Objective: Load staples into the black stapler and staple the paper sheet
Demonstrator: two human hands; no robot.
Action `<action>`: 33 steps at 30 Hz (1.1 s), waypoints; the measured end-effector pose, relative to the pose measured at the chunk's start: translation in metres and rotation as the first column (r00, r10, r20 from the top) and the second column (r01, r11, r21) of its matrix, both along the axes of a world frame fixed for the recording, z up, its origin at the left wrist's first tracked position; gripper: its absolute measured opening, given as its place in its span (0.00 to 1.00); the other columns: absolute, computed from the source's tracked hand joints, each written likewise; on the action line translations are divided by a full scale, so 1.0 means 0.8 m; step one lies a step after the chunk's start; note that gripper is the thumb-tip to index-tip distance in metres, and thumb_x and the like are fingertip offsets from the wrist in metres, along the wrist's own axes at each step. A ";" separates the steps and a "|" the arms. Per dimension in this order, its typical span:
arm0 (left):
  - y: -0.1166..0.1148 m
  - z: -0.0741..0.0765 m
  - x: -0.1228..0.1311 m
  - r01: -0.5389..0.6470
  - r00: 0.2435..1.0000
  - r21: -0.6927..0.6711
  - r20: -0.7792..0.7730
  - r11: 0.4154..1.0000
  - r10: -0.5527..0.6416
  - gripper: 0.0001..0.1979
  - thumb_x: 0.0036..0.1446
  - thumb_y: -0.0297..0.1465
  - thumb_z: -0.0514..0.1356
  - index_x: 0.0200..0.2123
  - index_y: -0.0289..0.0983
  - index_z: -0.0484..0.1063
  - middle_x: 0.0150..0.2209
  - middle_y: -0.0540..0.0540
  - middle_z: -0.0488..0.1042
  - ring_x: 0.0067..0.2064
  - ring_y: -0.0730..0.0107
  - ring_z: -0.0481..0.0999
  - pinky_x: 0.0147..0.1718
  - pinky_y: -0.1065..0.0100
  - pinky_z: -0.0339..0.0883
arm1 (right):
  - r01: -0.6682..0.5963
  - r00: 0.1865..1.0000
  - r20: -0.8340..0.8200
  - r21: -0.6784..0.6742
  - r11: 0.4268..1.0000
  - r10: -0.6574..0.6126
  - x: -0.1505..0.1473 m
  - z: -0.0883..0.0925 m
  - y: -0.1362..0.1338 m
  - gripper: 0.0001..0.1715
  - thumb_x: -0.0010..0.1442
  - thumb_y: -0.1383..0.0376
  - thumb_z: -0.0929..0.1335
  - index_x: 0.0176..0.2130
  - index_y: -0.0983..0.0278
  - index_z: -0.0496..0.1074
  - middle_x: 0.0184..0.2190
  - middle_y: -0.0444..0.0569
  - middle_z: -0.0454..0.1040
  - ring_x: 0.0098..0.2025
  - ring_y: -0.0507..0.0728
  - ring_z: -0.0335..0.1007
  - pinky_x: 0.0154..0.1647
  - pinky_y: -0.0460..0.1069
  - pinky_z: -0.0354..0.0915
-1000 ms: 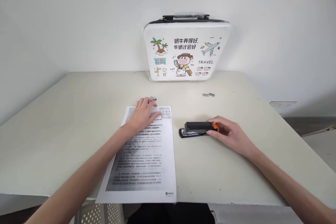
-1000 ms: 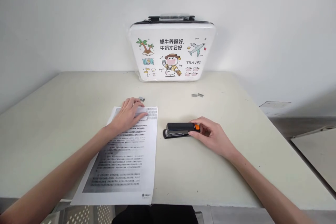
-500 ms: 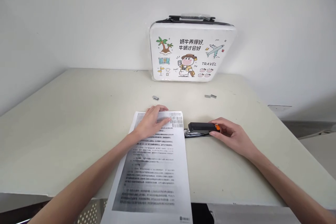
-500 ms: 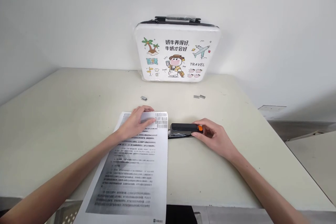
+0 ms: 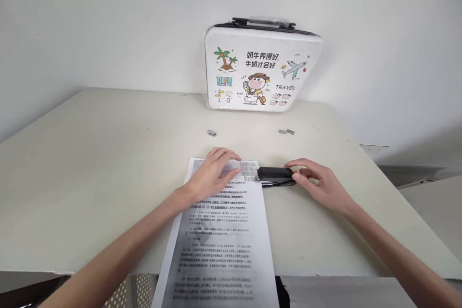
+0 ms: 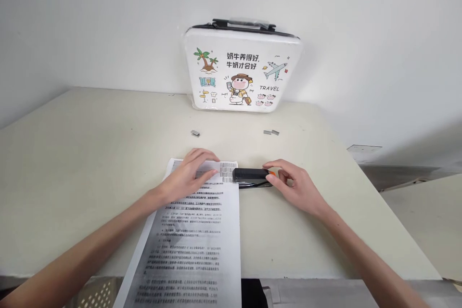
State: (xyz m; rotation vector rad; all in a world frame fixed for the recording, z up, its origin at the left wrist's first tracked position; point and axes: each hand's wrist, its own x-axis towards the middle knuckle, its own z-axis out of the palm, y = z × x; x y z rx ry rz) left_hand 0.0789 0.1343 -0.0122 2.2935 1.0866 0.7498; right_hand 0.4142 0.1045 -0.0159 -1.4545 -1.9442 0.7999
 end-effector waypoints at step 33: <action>-0.040 -0.003 -0.004 0.372 0.896 0.098 -0.296 0.923 -0.330 0.32 0.69 0.52 0.58 0.70 0.45 0.64 0.77 0.46 0.50 0.78 0.46 0.41 0.74 0.42 0.41 | -0.120 0.952 0.279 -0.051 0.991 0.130 -0.103 0.050 0.026 0.31 0.76 0.45 0.51 0.49 0.55 0.74 0.58 0.49 0.76 0.63 0.63 0.68 0.63 0.60 0.65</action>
